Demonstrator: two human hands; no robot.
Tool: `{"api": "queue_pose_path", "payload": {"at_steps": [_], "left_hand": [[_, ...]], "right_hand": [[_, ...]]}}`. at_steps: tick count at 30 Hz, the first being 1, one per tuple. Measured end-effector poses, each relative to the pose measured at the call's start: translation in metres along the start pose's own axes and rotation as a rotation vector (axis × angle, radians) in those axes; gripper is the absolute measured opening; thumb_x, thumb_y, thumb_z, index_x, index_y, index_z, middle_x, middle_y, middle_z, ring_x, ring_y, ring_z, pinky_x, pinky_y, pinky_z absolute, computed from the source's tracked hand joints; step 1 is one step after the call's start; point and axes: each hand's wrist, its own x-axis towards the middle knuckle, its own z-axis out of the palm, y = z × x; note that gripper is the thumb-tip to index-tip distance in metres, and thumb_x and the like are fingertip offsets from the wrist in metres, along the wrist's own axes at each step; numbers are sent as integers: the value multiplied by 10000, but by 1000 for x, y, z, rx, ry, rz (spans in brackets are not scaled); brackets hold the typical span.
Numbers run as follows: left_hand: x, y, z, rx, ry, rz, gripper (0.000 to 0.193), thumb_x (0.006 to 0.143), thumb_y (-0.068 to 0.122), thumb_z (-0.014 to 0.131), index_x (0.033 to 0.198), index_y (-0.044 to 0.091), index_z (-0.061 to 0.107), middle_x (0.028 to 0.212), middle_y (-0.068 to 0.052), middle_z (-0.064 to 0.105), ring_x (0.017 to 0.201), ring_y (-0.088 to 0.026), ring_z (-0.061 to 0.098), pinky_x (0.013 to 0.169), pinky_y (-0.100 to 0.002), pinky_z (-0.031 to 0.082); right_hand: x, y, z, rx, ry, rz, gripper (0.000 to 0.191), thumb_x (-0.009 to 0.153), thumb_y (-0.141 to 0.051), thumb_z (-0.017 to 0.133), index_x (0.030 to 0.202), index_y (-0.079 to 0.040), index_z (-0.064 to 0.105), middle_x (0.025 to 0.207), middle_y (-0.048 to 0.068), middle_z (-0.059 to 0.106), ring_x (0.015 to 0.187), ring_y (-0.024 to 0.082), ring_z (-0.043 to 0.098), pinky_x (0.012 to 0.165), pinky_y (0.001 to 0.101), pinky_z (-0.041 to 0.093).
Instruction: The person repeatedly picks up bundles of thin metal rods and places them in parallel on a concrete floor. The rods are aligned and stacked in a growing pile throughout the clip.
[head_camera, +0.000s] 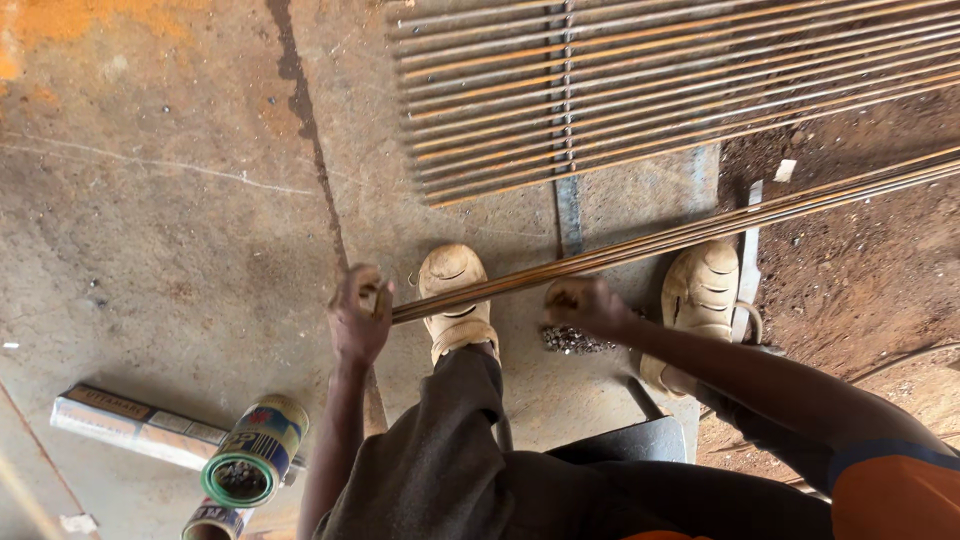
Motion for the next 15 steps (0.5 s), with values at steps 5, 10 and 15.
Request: {"api": "queue_pose_path", "payload": {"at_steps": [5, 10, 15], "left_hand": [[-8, 0, -5, 231, -281, 55, 139, 979, 202, 654, 1007, 88, 730, 979, -141, 764, 824, -277, 743, 801, -457, 588], [-4, 19, -15, 271, -442, -103, 218, 981, 235, 639, 912, 58, 746, 818, -182, 730, 724, -333, 706, 727, -482, 561], [4, 32, -18, 288, -481, -114, 241, 995, 242, 630, 903, 49, 743, 809, -187, 718, 712, -340, 703, 724, -483, 562]], "right_hand": [[29, 6, -60, 212, 198, -16, 123, 973, -64, 661, 922, -24, 766, 876, 155, 797, 708, 178, 801, 596, 244, 704], [62, 22, -84, 92, 463, -14, 84, 1029, -47, 654, 1054, -28, 732, 956, 151, 767, 745, 143, 779, 594, 240, 683], [94, 27, -79, -93, 687, -33, 71, 1011, -65, 699, 1043, -41, 757, 942, 141, 784, 704, 152, 764, 580, 247, 658]]}}
